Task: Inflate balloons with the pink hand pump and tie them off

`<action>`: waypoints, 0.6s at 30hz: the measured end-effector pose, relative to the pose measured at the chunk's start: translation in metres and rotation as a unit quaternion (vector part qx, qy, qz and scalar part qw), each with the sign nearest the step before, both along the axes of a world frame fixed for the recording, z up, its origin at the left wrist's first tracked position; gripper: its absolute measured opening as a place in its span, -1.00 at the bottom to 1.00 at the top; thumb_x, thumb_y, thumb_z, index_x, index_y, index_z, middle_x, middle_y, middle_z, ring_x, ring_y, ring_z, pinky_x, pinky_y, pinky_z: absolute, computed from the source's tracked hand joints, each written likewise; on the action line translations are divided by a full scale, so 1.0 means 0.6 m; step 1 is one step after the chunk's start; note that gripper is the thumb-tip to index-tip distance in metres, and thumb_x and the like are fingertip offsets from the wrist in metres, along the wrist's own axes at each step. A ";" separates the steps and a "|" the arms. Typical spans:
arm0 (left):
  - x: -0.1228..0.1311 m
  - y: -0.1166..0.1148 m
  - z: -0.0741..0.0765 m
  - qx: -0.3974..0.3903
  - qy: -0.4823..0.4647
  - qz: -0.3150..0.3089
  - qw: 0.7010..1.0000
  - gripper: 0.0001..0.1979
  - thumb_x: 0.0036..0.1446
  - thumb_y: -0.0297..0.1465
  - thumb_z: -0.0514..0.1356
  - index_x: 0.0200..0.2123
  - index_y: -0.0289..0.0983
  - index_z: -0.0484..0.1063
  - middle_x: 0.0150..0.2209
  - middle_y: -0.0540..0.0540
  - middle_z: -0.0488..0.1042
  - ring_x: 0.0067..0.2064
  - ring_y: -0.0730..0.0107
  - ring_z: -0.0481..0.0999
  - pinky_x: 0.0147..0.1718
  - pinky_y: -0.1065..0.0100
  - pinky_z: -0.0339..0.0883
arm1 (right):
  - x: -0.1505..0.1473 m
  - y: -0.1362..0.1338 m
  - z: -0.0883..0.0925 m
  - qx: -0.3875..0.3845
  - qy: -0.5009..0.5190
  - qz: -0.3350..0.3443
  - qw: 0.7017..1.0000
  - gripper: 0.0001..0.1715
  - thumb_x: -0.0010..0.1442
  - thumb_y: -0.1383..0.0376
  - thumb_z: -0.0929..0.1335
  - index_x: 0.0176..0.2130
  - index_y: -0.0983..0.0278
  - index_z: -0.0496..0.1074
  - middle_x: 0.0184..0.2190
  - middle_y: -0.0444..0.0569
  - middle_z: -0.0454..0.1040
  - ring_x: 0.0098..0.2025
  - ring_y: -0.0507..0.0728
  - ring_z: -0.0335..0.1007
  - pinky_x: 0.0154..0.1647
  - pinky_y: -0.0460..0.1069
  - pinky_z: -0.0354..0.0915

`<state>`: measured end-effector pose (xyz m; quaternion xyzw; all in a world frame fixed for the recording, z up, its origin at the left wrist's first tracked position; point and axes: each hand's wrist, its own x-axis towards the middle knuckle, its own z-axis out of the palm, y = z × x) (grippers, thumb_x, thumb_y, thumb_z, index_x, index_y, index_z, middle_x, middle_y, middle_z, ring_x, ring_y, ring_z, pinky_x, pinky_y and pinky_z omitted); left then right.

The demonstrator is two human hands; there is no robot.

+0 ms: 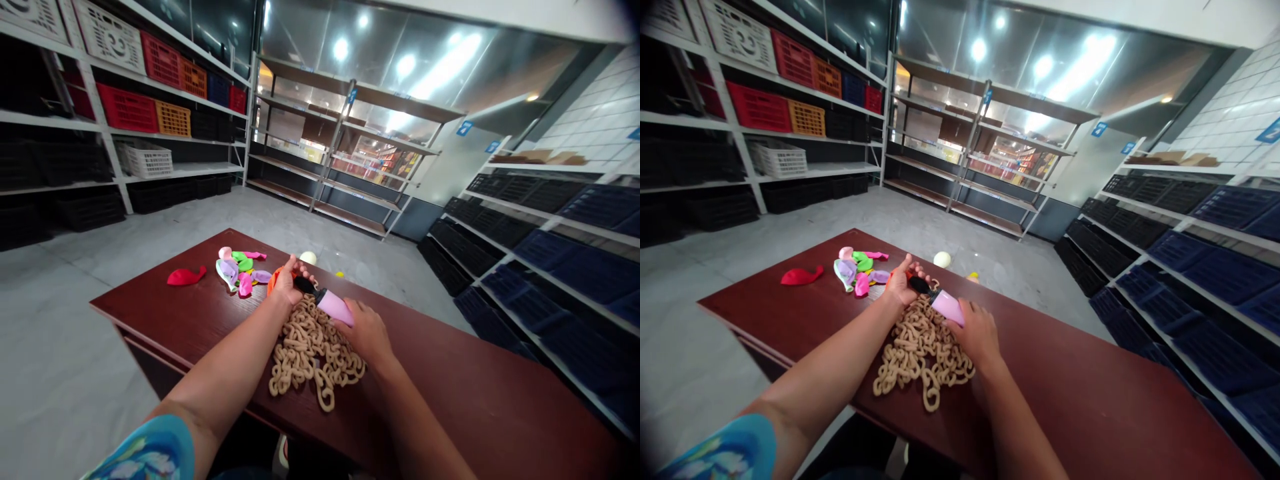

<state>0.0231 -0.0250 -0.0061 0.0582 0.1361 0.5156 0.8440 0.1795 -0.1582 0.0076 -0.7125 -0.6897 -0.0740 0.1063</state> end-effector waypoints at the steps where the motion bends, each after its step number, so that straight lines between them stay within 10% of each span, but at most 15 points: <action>1: 0.002 0.000 -0.001 0.001 0.013 0.002 1.000 -0.66 0.00 -0.19 0.19 -0.58 -0.29 0.19 -0.66 0.05 0.22 -0.62 0.50 0.27 -0.49 0.31 0.28 | 0.002 0.001 -0.007 0.008 -0.001 0.006 1.000 -0.39 0.07 0.02 0.29 0.06 0.22 0.23 -0.08 0.06 0.38 -0.10 0.20 0.27 -0.15 0.02 0.11; 18: 0.018 -0.022 0.032 0.032 0.078 0.092 0.992 -0.52 0.13 -0.11 -0.01 -0.67 -0.25 -0.10 -0.72 0.08 -0.01 -0.68 0.49 0.14 -0.59 0.32 0.19 | 0.042 -0.002 -0.027 0.021 -0.020 -0.034 0.999 -0.48 0.05 0.11 0.33 -0.01 0.21 0.21 -0.13 0.03 0.38 -0.14 0.18 0.27 -0.22 0.01 0.08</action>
